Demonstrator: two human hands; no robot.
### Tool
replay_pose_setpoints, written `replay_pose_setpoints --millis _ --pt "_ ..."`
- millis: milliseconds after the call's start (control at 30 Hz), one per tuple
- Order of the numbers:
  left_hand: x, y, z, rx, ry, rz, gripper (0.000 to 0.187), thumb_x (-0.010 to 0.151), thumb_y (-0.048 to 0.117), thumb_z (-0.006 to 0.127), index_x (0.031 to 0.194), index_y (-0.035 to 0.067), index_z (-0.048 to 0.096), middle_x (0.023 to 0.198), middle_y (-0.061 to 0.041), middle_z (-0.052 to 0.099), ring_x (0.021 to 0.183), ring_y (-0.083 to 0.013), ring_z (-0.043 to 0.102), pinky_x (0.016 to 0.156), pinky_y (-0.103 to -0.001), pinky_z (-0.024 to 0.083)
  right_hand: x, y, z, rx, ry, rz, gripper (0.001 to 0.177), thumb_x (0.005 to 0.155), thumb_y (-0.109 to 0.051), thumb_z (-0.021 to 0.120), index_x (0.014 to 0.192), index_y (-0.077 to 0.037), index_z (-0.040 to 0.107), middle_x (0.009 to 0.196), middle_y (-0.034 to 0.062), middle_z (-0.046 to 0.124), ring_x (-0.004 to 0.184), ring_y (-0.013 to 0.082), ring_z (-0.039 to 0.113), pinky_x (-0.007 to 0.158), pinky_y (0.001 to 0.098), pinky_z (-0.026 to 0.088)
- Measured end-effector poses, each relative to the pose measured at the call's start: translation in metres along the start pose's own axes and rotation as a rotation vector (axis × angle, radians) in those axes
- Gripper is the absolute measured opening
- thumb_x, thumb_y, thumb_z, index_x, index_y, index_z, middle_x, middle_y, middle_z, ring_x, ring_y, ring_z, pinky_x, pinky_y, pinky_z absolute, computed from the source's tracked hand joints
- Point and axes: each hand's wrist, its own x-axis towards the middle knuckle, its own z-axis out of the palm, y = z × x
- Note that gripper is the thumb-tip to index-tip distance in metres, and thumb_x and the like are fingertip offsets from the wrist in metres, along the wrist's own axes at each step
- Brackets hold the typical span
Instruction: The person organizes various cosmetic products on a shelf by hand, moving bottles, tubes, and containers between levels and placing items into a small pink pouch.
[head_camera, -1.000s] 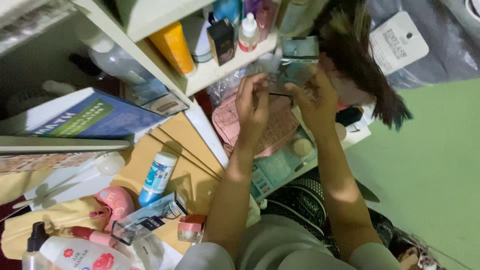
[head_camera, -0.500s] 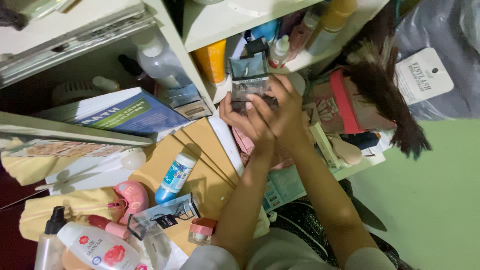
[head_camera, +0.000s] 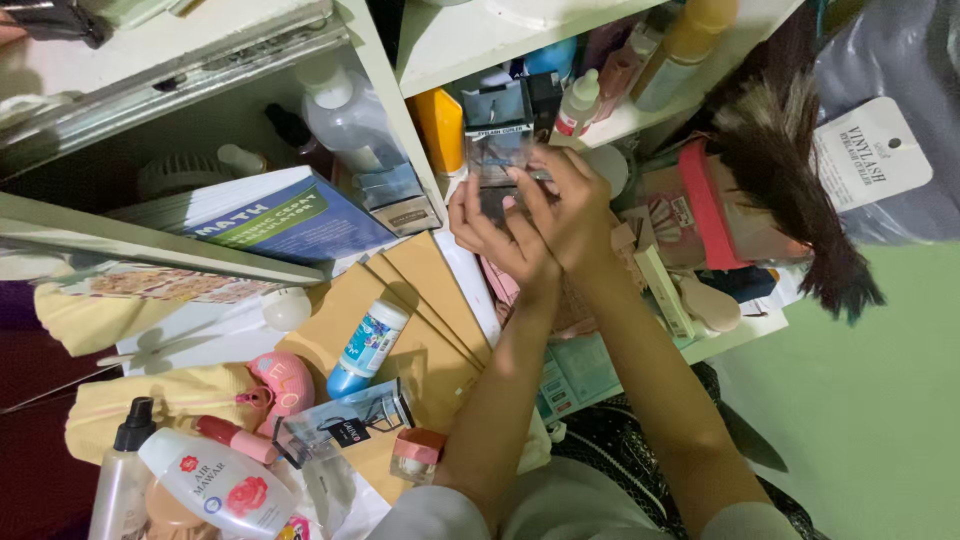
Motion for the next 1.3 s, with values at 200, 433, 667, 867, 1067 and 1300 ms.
replay_pose_setpoints --millis 200,433,667,867,1067,1300 --pt "0.001 0.002 0.0 -0.066 -0.026 0.06 0.051 0.106 0.011 0.048 0.155 -0.002 0.039 0.158 -0.023 0.039 0.148 -0.0384 0.039 0.127 -0.048 0.029 0.004 0.004 -0.001 -0.044 0.007 -0.031 0.019 0.096 0.0 0.073 0.114 0.006 0.071 0.101 0.0212 0.073 0.082 0.0308 0.074 0.07 0.0354 0.058" --pt "0.001 -0.002 0.005 -0.108 -0.054 0.062 0.055 0.103 0.005 0.052 0.155 -0.003 0.037 0.158 -0.023 0.035 0.149 -0.0388 0.037 0.129 -0.049 0.028 0.007 0.018 0.008 0.053 0.036 0.032 0.016 0.096 -0.001 0.076 0.11 0.006 0.071 0.101 0.0191 0.074 0.087 0.0249 0.078 0.077 0.0326 0.063" --pt "0.0 0.0 0.004 -0.092 -0.047 0.018 0.06 0.096 0.002 0.054 0.153 -0.005 0.036 0.155 -0.023 0.037 0.148 -0.0389 0.036 0.128 -0.049 0.027 0.002 0.026 0.009 0.138 -0.014 0.126 0.024 0.094 0.0 0.077 0.115 0.007 0.068 0.108 0.0198 0.073 0.097 0.0239 0.077 0.084 0.0329 0.065" --pt "-0.003 -0.005 0.006 -0.055 -0.021 0.029 0.06 0.093 -0.001 0.055 0.15 -0.006 0.036 0.147 -0.022 0.036 0.14 -0.0374 0.036 0.125 -0.048 0.026 -0.005 0.023 -0.002 0.111 -0.022 0.102 0.03 0.093 -0.004 0.08 0.12 0.003 0.068 0.112 0.0182 0.072 0.1 0.0234 0.076 0.088 0.0344 0.064" --pt "-0.015 -0.025 0.015 -0.528 -0.137 -0.095 0.032 0.096 -0.003 0.052 0.127 0.001 0.05 0.114 -0.008 0.043 0.098 -0.0187 0.045 0.097 -0.035 0.048 -0.053 0.038 -0.06 0.002 -0.037 0.104 0.028 0.096 -0.005 0.078 0.124 -0.002 0.072 0.113 0.0132 0.072 0.101 0.0208 0.07 0.088 0.0296 0.055" --pt "-0.015 -0.01 0.011 -0.254 -0.451 0.179 0.022 0.087 -0.012 0.06 0.102 0.005 0.059 0.09 -0.002 0.044 0.082 -0.0129 0.045 0.077 -0.028 0.038 -0.161 0.087 -0.136 0.158 0.085 0.559 0.026 0.099 -0.009 0.075 0.123 -0.002 0.069 0.111 0.0065 0.071 0.1 0.0119 0.068 0.089 0.0275 0.055"
